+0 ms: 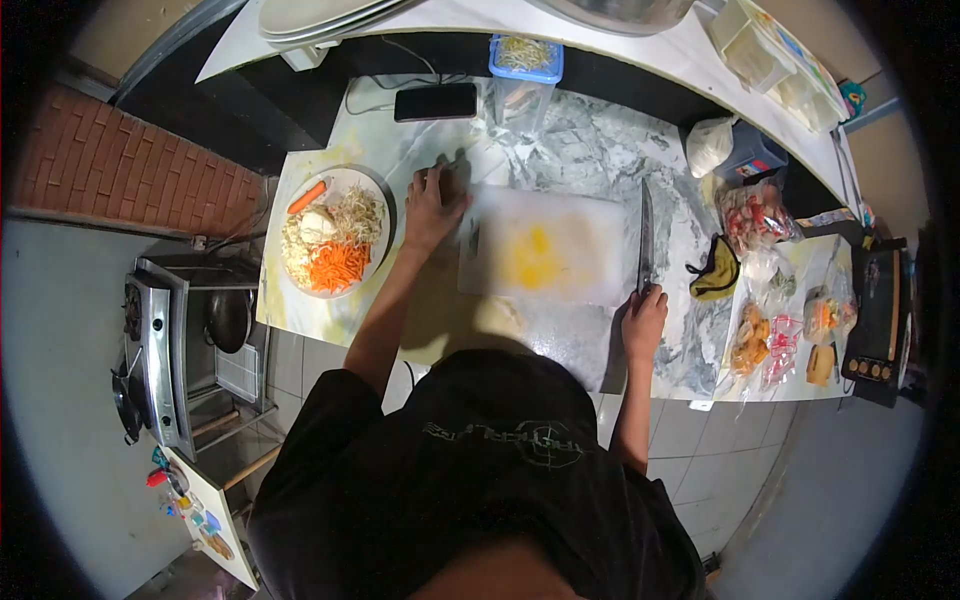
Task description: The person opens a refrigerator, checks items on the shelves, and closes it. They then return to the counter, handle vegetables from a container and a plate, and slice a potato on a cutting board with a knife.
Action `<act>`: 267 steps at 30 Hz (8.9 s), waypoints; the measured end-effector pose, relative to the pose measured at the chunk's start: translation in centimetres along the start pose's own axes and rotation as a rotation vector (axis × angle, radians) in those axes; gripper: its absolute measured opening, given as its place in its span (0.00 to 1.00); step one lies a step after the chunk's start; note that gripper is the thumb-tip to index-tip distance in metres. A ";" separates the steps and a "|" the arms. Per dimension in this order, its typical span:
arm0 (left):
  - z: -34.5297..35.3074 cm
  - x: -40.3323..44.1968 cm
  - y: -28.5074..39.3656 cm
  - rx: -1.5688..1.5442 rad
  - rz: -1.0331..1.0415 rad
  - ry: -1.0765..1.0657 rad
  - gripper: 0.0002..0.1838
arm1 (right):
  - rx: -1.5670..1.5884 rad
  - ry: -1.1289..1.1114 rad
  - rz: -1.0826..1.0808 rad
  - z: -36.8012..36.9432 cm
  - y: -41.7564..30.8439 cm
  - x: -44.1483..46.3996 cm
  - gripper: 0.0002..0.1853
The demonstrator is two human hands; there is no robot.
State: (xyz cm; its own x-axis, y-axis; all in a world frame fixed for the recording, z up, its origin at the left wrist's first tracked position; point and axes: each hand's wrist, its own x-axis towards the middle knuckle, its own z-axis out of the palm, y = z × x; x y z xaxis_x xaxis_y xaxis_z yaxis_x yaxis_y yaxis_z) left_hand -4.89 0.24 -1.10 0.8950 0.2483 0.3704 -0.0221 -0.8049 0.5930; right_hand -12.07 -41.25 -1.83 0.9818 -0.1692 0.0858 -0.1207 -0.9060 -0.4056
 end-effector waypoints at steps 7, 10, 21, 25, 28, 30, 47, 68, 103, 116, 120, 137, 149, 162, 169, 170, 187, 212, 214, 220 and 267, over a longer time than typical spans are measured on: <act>1.1 1.6 -1.3 -0.071 -0.003 -0.131 0.32 | -0.019 -0.023 -0.042 0.0 0.5 0.6 0.18; -0.4 0.8 0.2 -0.151 -0.060 -0.174 0.31 | -0.029 -0.040 -0.053 0.1 0.5 0.5 0.19; -3.7 0.7 2.4 -0.015 0.075 -0.107 0.33 | -0.003 0.102 -0.048 -4.3 -4.8 1.0 0.25; -3.2 9.4 0.5 -0.379 0.156 -0.014 0.30 | 0.336 0.101 -0.252 -4.5 -7.8 3.8 0.22; -2.9 16.6 1.7 -0.690 0.058 -0.076 0.23 | 0.489 -0.036 -0.404 -6.0 -12.7 7.1 0.20; -3.3 20.4 3.9 -0.400 -0.075 -0.157 0.23 | 0.541 -0.089 -0.648 -7.1 -16.2 10.2 0.17; -0.1 24.4 5.0 -0.636 -0.026 -0.134 0.13 | 0.481 0.070 -0.717 -2.3 -25.7 24.8 0.12; -1.7 23.3 5.8 -0.700 -0.086 -0.368 0.17 | 0.484 -0.103 -0.641 -3.7 -26.6 24.4 0.09; 0.6 14.7 10.6 -0.970 -0.315 -0.516 0.12 | 0.665 -0.084 -0.370 -5.1 -20.6 19.7 0.16; -2.4 13.6 13.8 -0.530 0.194 -0.220 0.32 | 0.509 0.034 -0.514 -7.6 -20.5 18.2 0.13; -3.1 13.9 15.1 -0.357 0.314 -0.289 0.42 | 0.512 0.009 -0.545 -7.8 -20.9 18.3 0.15; -5.0 13.0 14.4 -0.442 0.371 -0.174 0.30 | 0.546 -0.028 -0.716 -11.4 -22.1 16.2 0.17; -15.7 -4.0 -7.6 0.065 -0.209 0.154 0.14 | 0.471 -0.305 -0.462 -6.8 -13.2 3.7 0.13; -12.5 -4.4 -8.4 0.450 -0.132 0.115 0.09 | 0.113 -0.013 -0.280 -3.2 -3.4 1.0 0.19; -14.0 -4.3 -9.4 0.162 -0.104 0.108 0.04 | -0.027 0.021 -0.134 -1.8 -1.4 -1.4 0.25; -14.3 -4.4 -9.8 0.124 -0.168 0.076 0.05 | -0.023 0.029 -0.116 -1.3 -0.8 -1.3 0.24; -16.1 -2.6 -1.9 -1.100 -0.493 0.132 0.08 | 0.032 0.015 -0.106 -0.1 1.0 -0.8 0.16; 8.3 -8.6 9.2 -0.312 0.358 -0.244 0.11 | 1.107 -0.205 0.132 -3.9 -1.6 -10.2 0.09; 8.6 -8.5 9.1 -0.317 0.374 -0.230 0.11 | 1.061 -0.317 0.189 -4.5 -1.3 -10.2 0.10; 8.4 -9.1 9.1 -0.256 0.351 -0.110 0.05 | 0.794 -0.419 0.244 -4.2 -2.3 -11.6 0.17; 6.1 -8.7 10.4 -0.211 0.334 -0.179 0.04 | 0.523 -0.345 0.131 -2.6 -6.9 -11.2 0.22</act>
State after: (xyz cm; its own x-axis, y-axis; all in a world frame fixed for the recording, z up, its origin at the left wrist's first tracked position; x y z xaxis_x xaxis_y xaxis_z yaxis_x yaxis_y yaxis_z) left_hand -10.22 -13.57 -2.52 0.8861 -0.1193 0.4478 -0.3974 -0.6928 0.6017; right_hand -22.57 -34.10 2.41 0.9649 -0.0523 -0.2574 -0.2414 -0.5625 -0.7908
